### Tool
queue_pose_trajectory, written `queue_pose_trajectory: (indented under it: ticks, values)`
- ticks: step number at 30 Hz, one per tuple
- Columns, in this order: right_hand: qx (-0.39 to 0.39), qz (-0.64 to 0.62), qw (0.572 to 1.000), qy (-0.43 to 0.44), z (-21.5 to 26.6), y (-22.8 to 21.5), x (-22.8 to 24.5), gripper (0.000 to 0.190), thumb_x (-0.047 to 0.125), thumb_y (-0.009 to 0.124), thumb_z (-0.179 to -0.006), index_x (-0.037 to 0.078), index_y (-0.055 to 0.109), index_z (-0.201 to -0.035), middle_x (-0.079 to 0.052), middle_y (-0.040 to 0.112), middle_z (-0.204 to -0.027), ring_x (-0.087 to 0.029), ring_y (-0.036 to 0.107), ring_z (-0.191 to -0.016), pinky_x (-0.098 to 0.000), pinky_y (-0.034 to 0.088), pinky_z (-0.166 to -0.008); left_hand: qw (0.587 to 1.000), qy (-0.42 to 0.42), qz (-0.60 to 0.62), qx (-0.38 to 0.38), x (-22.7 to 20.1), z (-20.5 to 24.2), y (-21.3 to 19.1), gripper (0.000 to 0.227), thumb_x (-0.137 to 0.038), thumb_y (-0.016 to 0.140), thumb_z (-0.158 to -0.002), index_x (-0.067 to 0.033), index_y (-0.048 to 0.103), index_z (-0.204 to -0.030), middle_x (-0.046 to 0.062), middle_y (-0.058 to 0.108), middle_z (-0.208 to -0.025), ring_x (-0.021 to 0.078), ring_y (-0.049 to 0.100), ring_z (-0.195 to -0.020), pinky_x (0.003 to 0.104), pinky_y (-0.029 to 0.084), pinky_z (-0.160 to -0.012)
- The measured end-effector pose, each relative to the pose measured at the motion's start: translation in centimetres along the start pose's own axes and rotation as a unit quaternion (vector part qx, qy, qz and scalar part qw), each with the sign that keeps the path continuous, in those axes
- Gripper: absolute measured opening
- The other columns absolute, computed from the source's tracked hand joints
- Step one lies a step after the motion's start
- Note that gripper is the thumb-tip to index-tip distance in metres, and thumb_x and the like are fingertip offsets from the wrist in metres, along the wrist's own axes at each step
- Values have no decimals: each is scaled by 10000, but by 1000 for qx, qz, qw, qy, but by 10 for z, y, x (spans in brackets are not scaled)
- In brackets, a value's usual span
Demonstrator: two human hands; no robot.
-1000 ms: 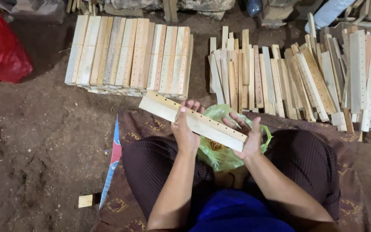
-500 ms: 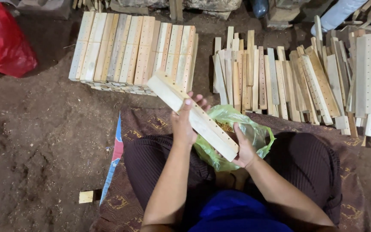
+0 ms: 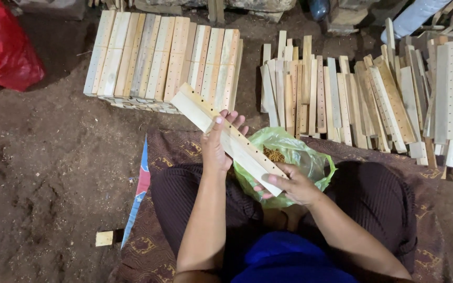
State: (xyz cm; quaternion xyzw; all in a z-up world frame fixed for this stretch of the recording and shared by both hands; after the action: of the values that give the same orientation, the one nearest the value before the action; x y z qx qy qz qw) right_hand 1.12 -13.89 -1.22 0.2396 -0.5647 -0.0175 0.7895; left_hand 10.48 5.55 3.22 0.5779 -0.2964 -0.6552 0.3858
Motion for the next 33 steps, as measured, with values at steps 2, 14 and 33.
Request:
queue_pose_trajectory:
  ticks: [2,14,33]
  values:
    - [25,35,999,10,0,-3,-1,474,157,822,-788,-91,655,-1157,-349,752,-932,-434,771,-852,-526,660,-649,1000,1,-12,-2,-2,-3,-2,384,-284,747,-930,-47,674,-1224,187,754,-1127,354,752,-987,594,624,-864]
    - [63,-7,998,29,3,2,-14,453,173,797,-792,-84,672,-1145,-349,750,-973,-434,776,-829,-442,673,-558,996,41,-56,-47,-12,-8,-11,480,-463,634,-984,-56,661,-1238,189,703,-1265,379,714,-1087,587,581,-947]
    - [-17,-30,999,-20,12,24,-4,297,188,700,-915,-57,665,-1078,-268,766,-857,-349,787,-810,-394,684,-500,980,-71,-183,-21,40,54,-12,476,-126,864,-801,0,643,-1204,219,735,-1105,350,741,-945,456,636,-821]
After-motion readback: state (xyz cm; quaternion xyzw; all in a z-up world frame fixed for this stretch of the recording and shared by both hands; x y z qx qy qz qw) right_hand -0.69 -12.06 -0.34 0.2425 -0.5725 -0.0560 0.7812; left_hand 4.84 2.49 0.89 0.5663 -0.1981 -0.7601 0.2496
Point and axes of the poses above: each hand's wrist, its own z-axis away from the middle knuckle, its own y-axis out of the palm, x = y × z, the point moved 4 cm from there along -z, towards the middle knuckle
